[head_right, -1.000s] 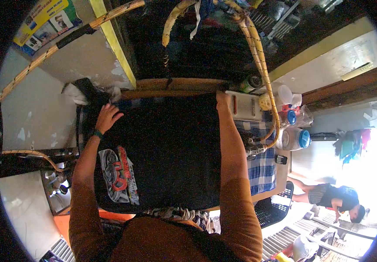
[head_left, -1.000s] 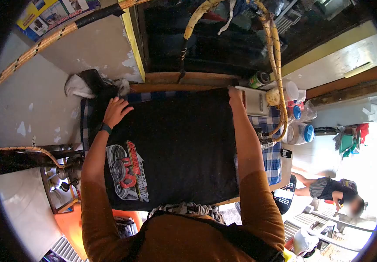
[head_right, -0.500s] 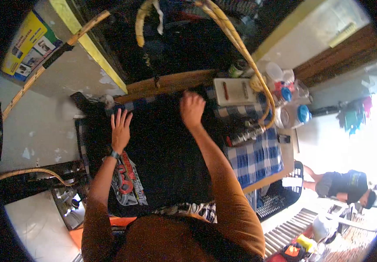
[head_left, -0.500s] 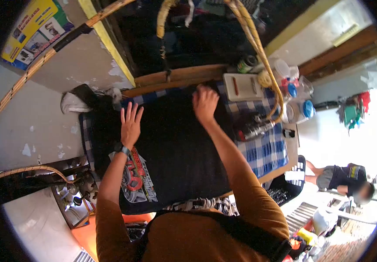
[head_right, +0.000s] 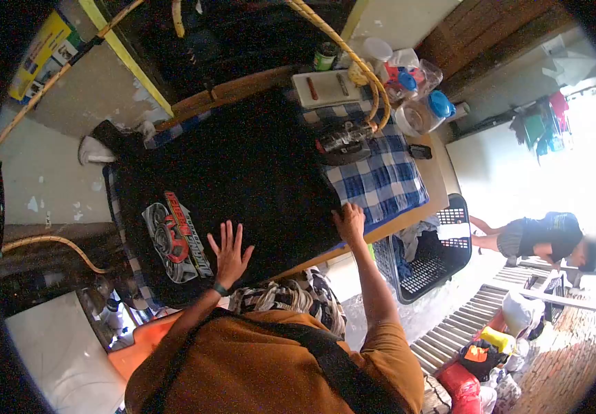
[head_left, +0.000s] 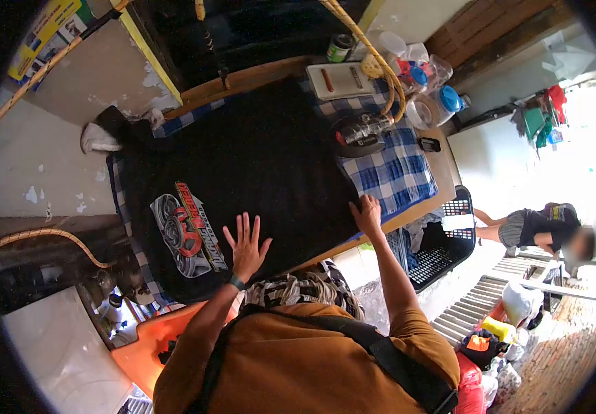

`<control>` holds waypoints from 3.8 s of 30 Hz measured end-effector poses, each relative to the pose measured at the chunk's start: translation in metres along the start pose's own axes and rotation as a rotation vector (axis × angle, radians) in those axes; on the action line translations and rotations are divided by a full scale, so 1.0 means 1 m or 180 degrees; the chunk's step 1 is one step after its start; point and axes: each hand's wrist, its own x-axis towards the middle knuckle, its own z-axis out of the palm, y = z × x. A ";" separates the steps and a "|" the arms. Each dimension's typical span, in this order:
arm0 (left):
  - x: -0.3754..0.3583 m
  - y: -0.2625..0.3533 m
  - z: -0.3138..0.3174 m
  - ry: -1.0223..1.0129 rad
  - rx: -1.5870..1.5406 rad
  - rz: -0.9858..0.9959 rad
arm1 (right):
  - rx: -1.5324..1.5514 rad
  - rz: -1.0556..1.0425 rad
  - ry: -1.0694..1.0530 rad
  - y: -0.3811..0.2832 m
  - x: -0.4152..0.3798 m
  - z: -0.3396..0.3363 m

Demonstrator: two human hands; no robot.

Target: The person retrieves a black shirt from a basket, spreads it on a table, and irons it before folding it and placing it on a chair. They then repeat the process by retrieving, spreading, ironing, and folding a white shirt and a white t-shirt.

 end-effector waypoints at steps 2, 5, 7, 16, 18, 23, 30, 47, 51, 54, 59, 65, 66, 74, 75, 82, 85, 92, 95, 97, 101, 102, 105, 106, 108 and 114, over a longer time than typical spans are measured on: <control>0.026 0.008 0.001 0.0126 0.0100 0.0210 | 0.0395 0.0317 0.0031 -0.005 -0.004 -0.005; 0.076 0.020 0.011 0.0258 0.0098 0.0497 | 0.0462 0.0543 0.0195 -0.009 -0.012 -0.013; 0.109 0.029 0.022 0.0388 0.0130 0.0602 | 0.0426 0.0712 0.0400 0.003 -0.018 0.001; 0.336 0.056 0.045 0.1555 -0.1035 0.0149 | -0.0248 -0.0531 -0.0361 0.014 -0.022 -0.001; 0.382 0.055 0.043 0.1833 -0.1057 -0.0090 | -0.0185 -0.0500 -0.0620 0.016 -0.023 -0.003; 0.446 0.033 0.021 0.0722 -0.0714 -0.1394 | -0.0133 -0.0586 -0.0769 0.020 -0.020 -0.002; 0.468 -0.006 0.042 0.1039 -0.1139 -0.1016 | 0.0085 -0.0960 -0.0704 0.020 -0.020 -0.025; 0.153 0.189 0.086 0.0412 -0.0261 -0.0686 | -0.0697 -0.2296 -0.0517 -0.016 0.212 -0.126; 0.130 0.217 0.096 -0.0221 -0.0523 0.1212 | -0.0580 -0.2770 -0.2161 -0.006 0.290 -0.107; 0.107 0.211 0.093 -0.0729 -0.2520 0.1768 | 0.0254 -0.2663 -0.1710 0.008 0.298 -0.090; 0.022 0.148 0.033 -0.0422 -0.0665 0.1014 | 0.1206 0.0265 -0.1987 -0.013 0.264 -0.080; -0.071 0.066 0.030 0.0379 0.0484 0.0006 | 0.0974 -0.0035 -0.2375 -0.076 0.134 -0.118; -0.078 0.061 0.026 0.0357 0.0423 -0.0028 | 0.0782 -0.0127 -0.2460 -0.095 0.108 -0.120; -0.112 0.046 0.010 0.0090 0.0028 -0.0539 | 0.0362 -0.0116 -0.1830 -0.076 0.076 -0.078; -0.114 0.043 0.012 0.0090 0.0031 -0.0649 | 0.0826 0.0210 -0.1711 -0.067 0.086 -0.084; -0.150 0.033 0.042 0.0406 0.1210 -0.0886 | 0.0819 -0.0708 -0.2700 -0.046 0.100 -0.114; -0.151 0.050 0.033 0.0092 0.0480 -0.1373 | 0.0271 -0.2098 -0.2714 -0.047 0.077 -0.104; -0.143 -0.100 -0.025 0.3059 0.1134 -0.3288 | 0.1314 -0.0478 -0.2706 -0.142 0.039 -0.070; -0.157 -0.152 -0.036 0.2584 0.0630 -0.4179 | 0.1086 -0.0614 -0.2774 -0.203 0.011 -0.036; -0.167 -0.175 -0.042 0.1860 0.0006 -0.4261 | 0.0358 -0.1517 -0.2683 -0.246 -0.014 -0.015; -0.159 -0.185 -0.045 0.2561 0.1232 -0.3857 | -0.0077 -0.2810 -0.3374 -0.333 -0.057 -0.016; -0.146 -0.190 -0.058 0.2487 0.1301 -0.3586 | -0.0042 -0.2841 -0.3419 -0.340 -0.059 -0.008; -0.095 -0.232 -0.076 0.2492 0.1024 -0.2794 | 0.0197 -0.2462 -0.3103 -0.350 -0.038 -0.001; -0.073 -0.254 -0.079 0.2559 0.0759 -0.2321 | 0.0433 -0.2131 -0.2755 -0.353 -0.025 -0.001; -0.032 -0.289 -0.075 0.2762 0.0704 -0.2150 | 0.0433 -0.1706 -0.2383 -0.345 0.023 0.006; 0.044 -0.344 -0.085 0.2420 0.0341 -0.2266 | 0.2020 0.0465 -0.1650 -0.273 0.172 0.000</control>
